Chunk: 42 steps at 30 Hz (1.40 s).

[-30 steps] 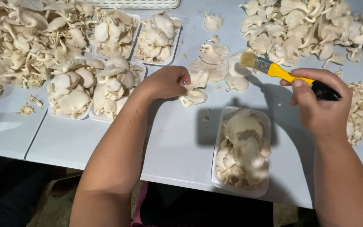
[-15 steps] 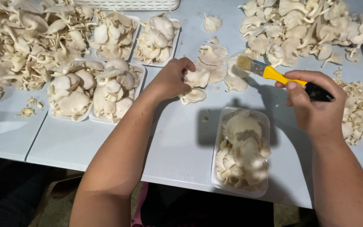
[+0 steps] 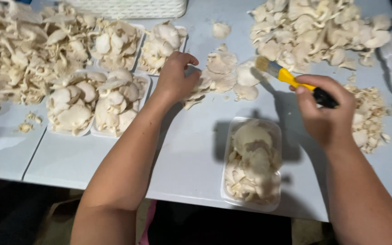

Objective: Cleaning oyster mushrooms with a brush and arranging them into plastic trays for packaging.

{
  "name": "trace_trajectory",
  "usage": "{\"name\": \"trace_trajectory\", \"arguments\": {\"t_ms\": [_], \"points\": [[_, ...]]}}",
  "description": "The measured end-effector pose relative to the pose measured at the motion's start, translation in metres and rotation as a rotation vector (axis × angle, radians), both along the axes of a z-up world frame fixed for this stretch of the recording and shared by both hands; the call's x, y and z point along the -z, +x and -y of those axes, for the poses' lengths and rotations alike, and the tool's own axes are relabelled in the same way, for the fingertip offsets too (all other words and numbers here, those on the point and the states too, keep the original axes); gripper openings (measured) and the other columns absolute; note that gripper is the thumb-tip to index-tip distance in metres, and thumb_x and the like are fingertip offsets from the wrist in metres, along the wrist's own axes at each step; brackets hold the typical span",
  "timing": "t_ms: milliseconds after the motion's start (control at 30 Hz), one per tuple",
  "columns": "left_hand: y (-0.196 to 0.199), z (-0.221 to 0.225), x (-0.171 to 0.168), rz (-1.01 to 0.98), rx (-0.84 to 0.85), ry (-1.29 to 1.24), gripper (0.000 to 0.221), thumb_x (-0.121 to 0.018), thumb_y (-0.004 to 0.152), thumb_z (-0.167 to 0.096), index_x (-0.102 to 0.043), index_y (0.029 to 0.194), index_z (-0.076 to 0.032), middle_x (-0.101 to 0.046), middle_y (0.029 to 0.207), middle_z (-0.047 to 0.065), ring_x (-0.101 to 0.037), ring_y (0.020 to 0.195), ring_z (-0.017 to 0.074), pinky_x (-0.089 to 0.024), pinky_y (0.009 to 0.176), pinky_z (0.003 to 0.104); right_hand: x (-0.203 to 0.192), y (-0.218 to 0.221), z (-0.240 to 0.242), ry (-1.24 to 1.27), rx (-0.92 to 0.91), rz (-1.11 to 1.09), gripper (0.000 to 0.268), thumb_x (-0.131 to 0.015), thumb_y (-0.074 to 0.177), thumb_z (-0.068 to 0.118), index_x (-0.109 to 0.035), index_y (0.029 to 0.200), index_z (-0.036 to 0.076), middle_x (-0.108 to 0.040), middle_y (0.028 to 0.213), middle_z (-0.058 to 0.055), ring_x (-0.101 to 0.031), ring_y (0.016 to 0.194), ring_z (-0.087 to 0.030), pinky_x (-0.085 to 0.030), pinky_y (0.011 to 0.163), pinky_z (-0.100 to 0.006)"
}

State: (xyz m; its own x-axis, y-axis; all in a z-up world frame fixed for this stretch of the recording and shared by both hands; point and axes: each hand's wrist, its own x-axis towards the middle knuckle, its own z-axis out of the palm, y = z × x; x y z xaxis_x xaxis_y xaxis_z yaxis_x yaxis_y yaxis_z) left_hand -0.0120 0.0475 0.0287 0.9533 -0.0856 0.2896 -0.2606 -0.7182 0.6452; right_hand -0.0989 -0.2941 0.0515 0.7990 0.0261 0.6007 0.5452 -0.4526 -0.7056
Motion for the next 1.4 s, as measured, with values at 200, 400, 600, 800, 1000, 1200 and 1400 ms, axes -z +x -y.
{"name": "trace_trajectory", "arguments": {"t_ms": [200, 400, 600, 800, 1000, 1200, 1400], "points": [[0.060, 0.042, -0.024, -0.142, -0.027, 0.153, 0.035, -0.056, 0.097, -0.010, -0.064, 0.131, -0.005, -0.068, 0.131, 0.015, -0.064, 0.119, 0.0342, -0.052, 0.098, 0.047, 0.000, 0.003, 0.003, -0.145, 0.011, 0.111, 0.017, -0.068, 0.104, 0.001, -0.075, 0.118, -0.004, -0.074, 0.116, -0.020, -0.071, 0.110, -0.031, -0.058, 0.094, -0.040], [0.203, 0.058, 0.052, -0.204, -0.133, 0.656, 0.052, -0.090, 0.061, -0.023, -0.071, 0.106, -0.004, -0.070, 0.114, 0.016, -0.067, 0.113, 0.0357, -0.054, 0.098, 0.038, 0.001, 0.004, 0.001, -0.187, -0.031, 0.202, 0.016, -0.069, 0.100, -0.003, -0.075, 0.115, -0.005, -0.075, 0.113, -0.019, -0.072, 0.104, -0.029, -0.058, 0.096, -0.039], [0.194, 0.062, 0.066, -0.133, -0.072, 0.375, 0.022, -0.075, 0.084, -0.014, -0.077, 0.092, 0.006, -0.073, 0.086, 0.027, -0.073, 0.088, 0.0484, -0.061, 0.075, 0.056, -0.009, 0.003, -0.013, -0.118, -0.011, 0.350, 0.014, -0.073, 0.097, -0.003, -0.079, 0.108, 0.002, -0.075, 0.092, -0.017, -0.072, 0.082, -0.040, -0.058, 0.078, -0.044], [0.174, 0.064, 0.041, -0.028, 0.066, 0.230, 0.004, -0.073, 0.080, -0.014, -0.077, 0.080, -0.013, -0.072, 0.077, 0.011, -0.074, 0.082, 0.0384, -0.059, 0.071, 0.050, 0.000, 0.011, -0.006, 0.062, -0.046, 0.203, 0.011, -0.071, 0.100, 0.007, -0.079, 0.106, 0.002, -0.074, 0.086, -0.017, -0.071, 0.072, -0.028, -0.055, 0.069, -0.040], [0.040, 0.079, -0.035, -0.069, 0.312, 0.025, 0.017, -0.064, 0.088, -0.011, -0.077, 0.093, -0.003, -0.072, 0.085, 0.022, -0.071, 0.086, 0.0444, -0.054, 0.074, 0.055, -0.003, 0.012, -0.004, 0.332, -0.178, -0.001, 0.017, -0.066, 0.098, 0.004, -0.072, 0.112, -0.005, -0.072, 0.083, -0.019, -0.060, 0.056, -0.014, -0.053, 0.055, -0.029], [-0.010, 0.064, -0.051, -0.389, 0.177, -0.391, 0.022, -0.059, 0.094, -0.018, -0.075, 0.087, -0.005, -0.064, 0.065, 0.007, -0.062, 0.058, 0.0150, -0.056, 0.054, 0.027, -0.022, -0.004, -0.005, 0.249, -0.183, 0.049, 0.017, -0.059, 0.105, -0.005, -0.069, 0.118, -0.010, -0.072, 0.091, -0.024, -0.058, 0.057, -0.016, -0.051, 0.056, -0.030], [-0.034, 0.063, -0.031, -0.325, 0.121, -0.577, 0.016, -0.062, 0.092, -0.013, -0.073, 0.095, -0.002, -0.070, 0.076, 0.009, -0.064, 0.067, 0.0138, -0.057, 0.057, 0.024, 0.000, 0.010, -0.004, 0.294, -0.282, 0.033, 0.014, -0.062, 0.102, -0.007, -0.068, 0.113, -0.013, -0.067, 0.086, -0.025, -0.059, 0.055, -0.020, -0.051, 0.052, -0.032]]}}
